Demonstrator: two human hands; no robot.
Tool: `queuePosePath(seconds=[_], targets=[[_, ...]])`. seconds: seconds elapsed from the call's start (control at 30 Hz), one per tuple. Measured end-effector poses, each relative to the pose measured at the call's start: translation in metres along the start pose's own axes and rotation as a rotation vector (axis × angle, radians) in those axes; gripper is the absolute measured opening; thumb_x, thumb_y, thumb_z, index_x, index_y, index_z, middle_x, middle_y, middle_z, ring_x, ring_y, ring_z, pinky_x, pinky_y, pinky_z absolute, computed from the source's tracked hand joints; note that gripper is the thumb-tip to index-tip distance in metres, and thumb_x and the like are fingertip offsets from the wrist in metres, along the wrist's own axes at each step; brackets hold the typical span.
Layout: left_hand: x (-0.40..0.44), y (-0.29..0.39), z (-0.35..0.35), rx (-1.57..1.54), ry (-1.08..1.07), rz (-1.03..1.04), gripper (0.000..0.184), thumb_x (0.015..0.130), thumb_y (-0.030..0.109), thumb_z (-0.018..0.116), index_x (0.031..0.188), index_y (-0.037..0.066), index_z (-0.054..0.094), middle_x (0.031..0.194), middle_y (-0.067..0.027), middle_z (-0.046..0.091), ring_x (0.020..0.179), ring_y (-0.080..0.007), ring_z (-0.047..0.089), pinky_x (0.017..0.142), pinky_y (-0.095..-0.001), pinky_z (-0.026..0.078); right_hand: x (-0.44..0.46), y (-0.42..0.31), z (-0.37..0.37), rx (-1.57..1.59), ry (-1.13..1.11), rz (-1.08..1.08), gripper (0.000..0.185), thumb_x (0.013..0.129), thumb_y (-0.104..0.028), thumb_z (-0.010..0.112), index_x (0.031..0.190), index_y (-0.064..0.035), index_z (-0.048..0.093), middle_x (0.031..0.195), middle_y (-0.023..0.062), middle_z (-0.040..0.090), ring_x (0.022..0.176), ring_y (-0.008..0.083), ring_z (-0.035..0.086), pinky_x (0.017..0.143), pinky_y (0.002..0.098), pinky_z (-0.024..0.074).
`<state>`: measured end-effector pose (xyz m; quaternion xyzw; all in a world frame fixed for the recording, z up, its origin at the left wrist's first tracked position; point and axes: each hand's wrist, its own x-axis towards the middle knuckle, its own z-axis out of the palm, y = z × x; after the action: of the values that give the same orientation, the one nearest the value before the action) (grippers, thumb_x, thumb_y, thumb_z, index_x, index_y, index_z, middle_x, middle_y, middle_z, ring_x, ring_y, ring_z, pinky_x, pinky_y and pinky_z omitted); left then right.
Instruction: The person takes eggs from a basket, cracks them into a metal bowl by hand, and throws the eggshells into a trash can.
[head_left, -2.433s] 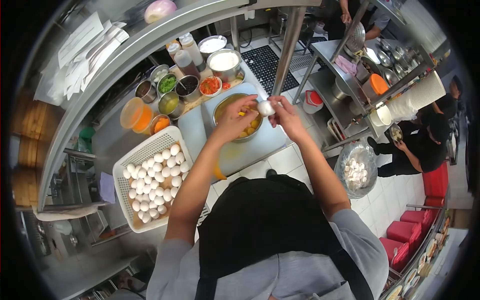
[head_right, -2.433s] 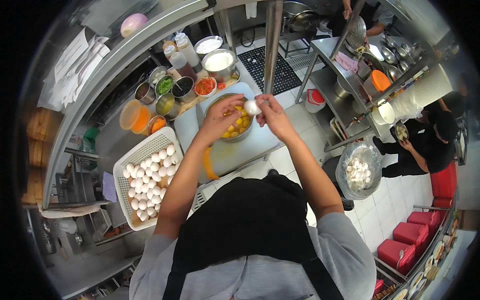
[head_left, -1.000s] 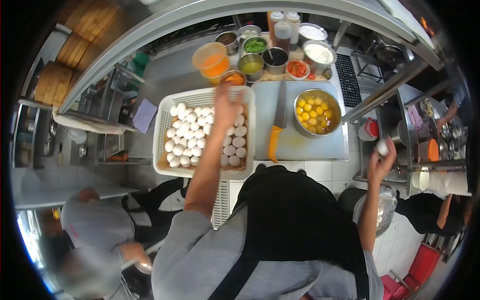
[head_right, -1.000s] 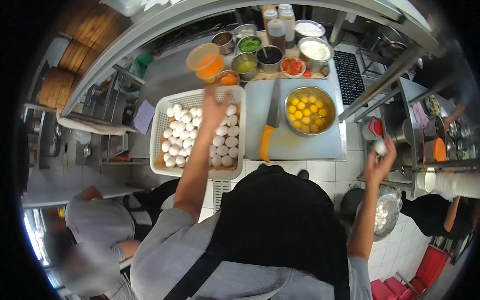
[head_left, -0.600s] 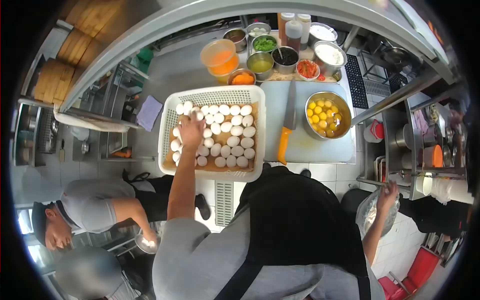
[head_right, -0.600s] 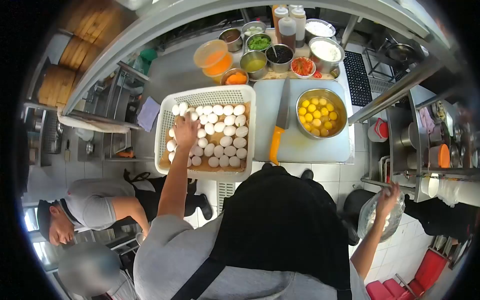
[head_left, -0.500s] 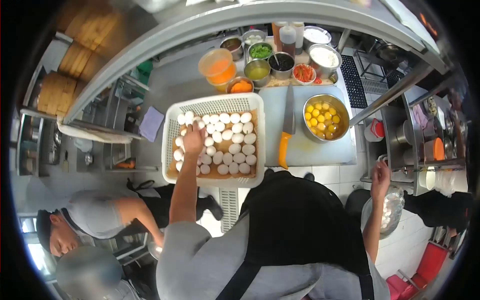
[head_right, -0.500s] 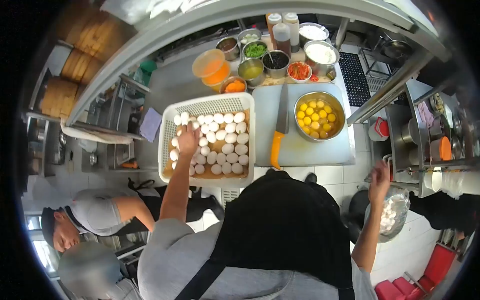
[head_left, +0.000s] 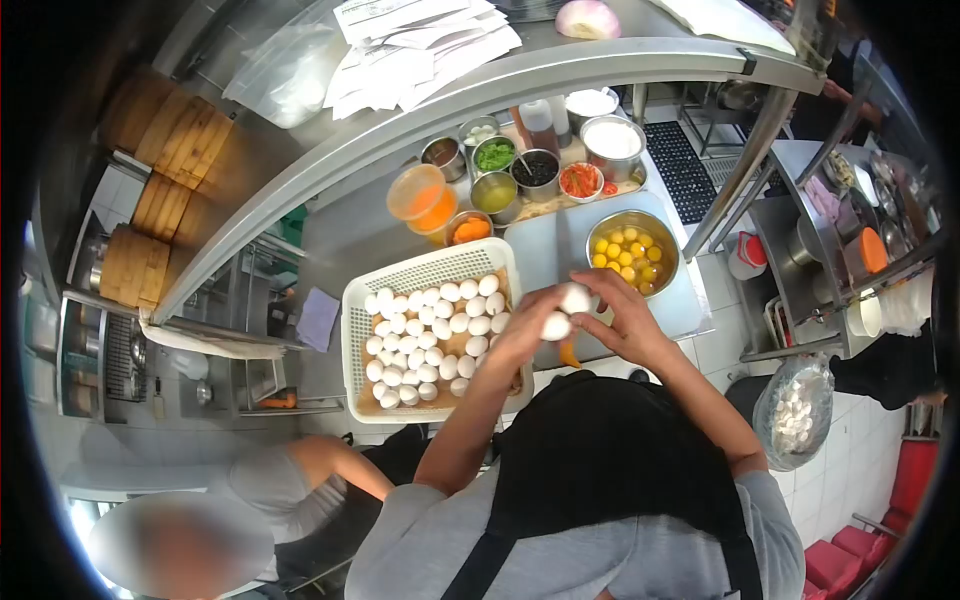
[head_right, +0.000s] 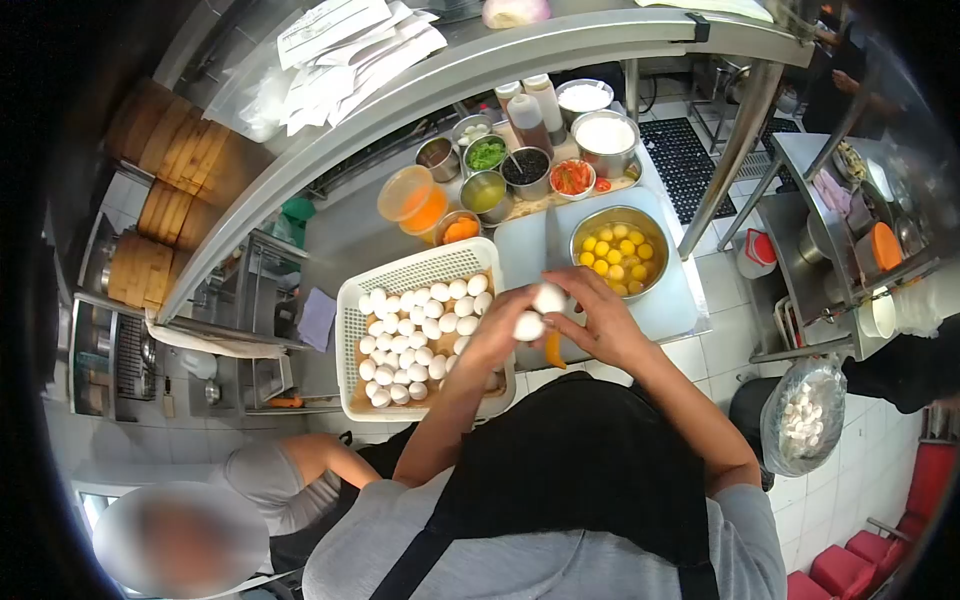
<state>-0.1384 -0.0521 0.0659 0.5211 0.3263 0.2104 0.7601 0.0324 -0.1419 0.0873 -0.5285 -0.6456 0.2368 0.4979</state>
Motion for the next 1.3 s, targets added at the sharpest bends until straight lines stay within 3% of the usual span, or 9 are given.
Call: queuePosePath(seconds=[0.13, 0.23, 0.43, 0.57, 0.63, 0.83, 0.97, 1.13, 1.3], targets=[[0.024, 0.004, 0.036, 0.042, -0.149, -0.066, 0.045, 0.101, 0.042, 0.042, 0.104, 0.001, 0.060, 0.072, -0.0067, 0.059, 0.054, -0.0142, 0.054, 0.048, -0.0280, 0.041, -0.021, 0.027, -0.033, -0.001, 0.097, 0.079, 0.034, 0.086, -0.009, 0.065, 0.119, -0.0030, 0.060, 0.108, 0.0123, 0.062, 0.095, 0.0228, 0.059, 0.075, 0.0333, 0.0496], [0.036, -0.003, 0.043, 0.035, -0.234, -0.100, 0.038, 0.102, 0.037, 0.044, 0.111, 0.002, 0.057, 0.070, -0.0063, 0.059, 0.054, -0.0140, 0.055, 0.047, -0.0264, 0.040, -0.037, 0.076, -0.063, 0.458, 0.579, 0.184, 0.034, 0.092, -0.013, 0.056, 0.125, -0.0024, 0.052, 0.106, 0.0082, 0.062, 0.089, 0.0155, 0.059, 0.072, 0.0297, 0.0488], [0.037, -0.008, 0.051, 0.094, -0.220, -0.133, 0.034, 0.100, 0.031, 0.051, 0.120, 0.003, 0.052, 0.071, -0.0063, 0.060, 0.056, -0.0135, 0.057, 0.047, -0.0248, 0.041, -0.019, 0.135, -0.159, 0.542, 1.088, 0.325, 0.033, 0.099, -0.023, 0.046, 0.127, -0.0069, 0.050, 0.101, 0.0039, 0.062, 0.081, 0.0114, 0.058, 0.065, 0.0261, 0.0462], [0.039, -0.009, 0.052, 0.083, -0.228, -0.130, 0.029, 0.098, 0.028, 0.055, 0.116, 0.005, 0.056, 0.071, -0.0054, 0.062, 0.055, -0.0121, 0.057, 0.046, -0.0244, 0.041, 0.002, 0.151, -0.157, 0.349, 1.062, 0.299, 0.033, 0.101, -0.029, 0.045, 0.128, -0.0111, 0.052, 0.099, 0.0015, 0.062, 0.076, 0.0079, 0.055, 0.065, 0.0237, 0.0444], [0.041, -0.005, 0.055, 0.092, -0.258, -0.137, 0.028, 0.098, 0.027, 0.056, 0.115, 0.004, 0.057, 0.071, -0.0051, 0.061, 0.056, -0.0122, 0.057, 0.046, -0.0239, 0.041, 0.005, 0.148, -0.144, 0.282, 0.834, 0.297, 0.035, 0.102, -0.033, 0.044, 0.127, -0.0107, 0.053, 0.096, -0.0005, 0.062, 0.075, 0.0065, 0.052, 0.064, 0.0215, 0.0416], [0.062, 0.013, 0.060, 0.179, -0.238, -0.009, 0.029, 0.095, 0.024, 0.060, 0.114, 0.003, 0.059, 0.073, -0.0043, 0.061, 0.059, -0.0088, 0.056, 0.047, -0.0220, 0.041, -0.022, 0.127, -0.149, 0.318, 0.948, 0.419, 0.037, 0.103, -0.035, 0.038, 0.121, -0.0100, 0.058, 0.094, 0.0015, 0.065, 0.073, 0.0070, 0.053, 0.060, 0.0223, 0.0420], [0.090, 0.030, 0.085, 0.514, -0.167, 0.292, 0.040, 0.091, 0.016, 0.063, 0.129, 0.007, 0.056, 0.087, -0.0019, 0.061, 0.064, -0.0073, 0.056, 0.045, -0.0219, 0.043, -0.029, 0.093, -0.113, 0.514, 0.582, 0.467, 0.040, 0.103, -0.037, 0.033, 0.116, -0.0054, 0.055, 0.086, 0.0061, 0.066, 0.066, 0.0082, 0.051, 0.057, 0.0232, 0.0427], [0.113, 0.035, 0.085, 0.609, -0.221, 0.319, 0.038, 0.089, 0.012, 0.062, 0.126, 0.005, 0.058, 0.095, -0.0016, 0.063, 0.073, -0.0090, 0.059, 0.049, -0.0225, 0.048, -0.007, 0.094, -0.071, 0.397, 0.446, 0.403, 0.034, 0.103, -0.035, 0.040, 0.107, -0.0049, 0.053, 0.074, 0.0038, 0.055, 0.060, 0.0099, 0.052, 0.055, 0.0254, 0.0447], [0.141, 0.005, 0.056, 0.499, -0.247, 0.275, 0.031, 0.086, 0.010, 0.061, 0.115, -0.001, 0.062, 0.089, -0.0045, 0.065, 0.068, -0.0080, 0.059, 0.046, -0.0227, 0.046, 0.006, 0.088, -0.062, 0.363, 0.275, 0.517, 0.036, 0.103, -0.035, 0.040, 0.110, -0.0031, 0.053, 0.084, 0.0082, 0.063, 0.063, 0.0104, 0.060, 0.057, 0.0258, 0.0481]])
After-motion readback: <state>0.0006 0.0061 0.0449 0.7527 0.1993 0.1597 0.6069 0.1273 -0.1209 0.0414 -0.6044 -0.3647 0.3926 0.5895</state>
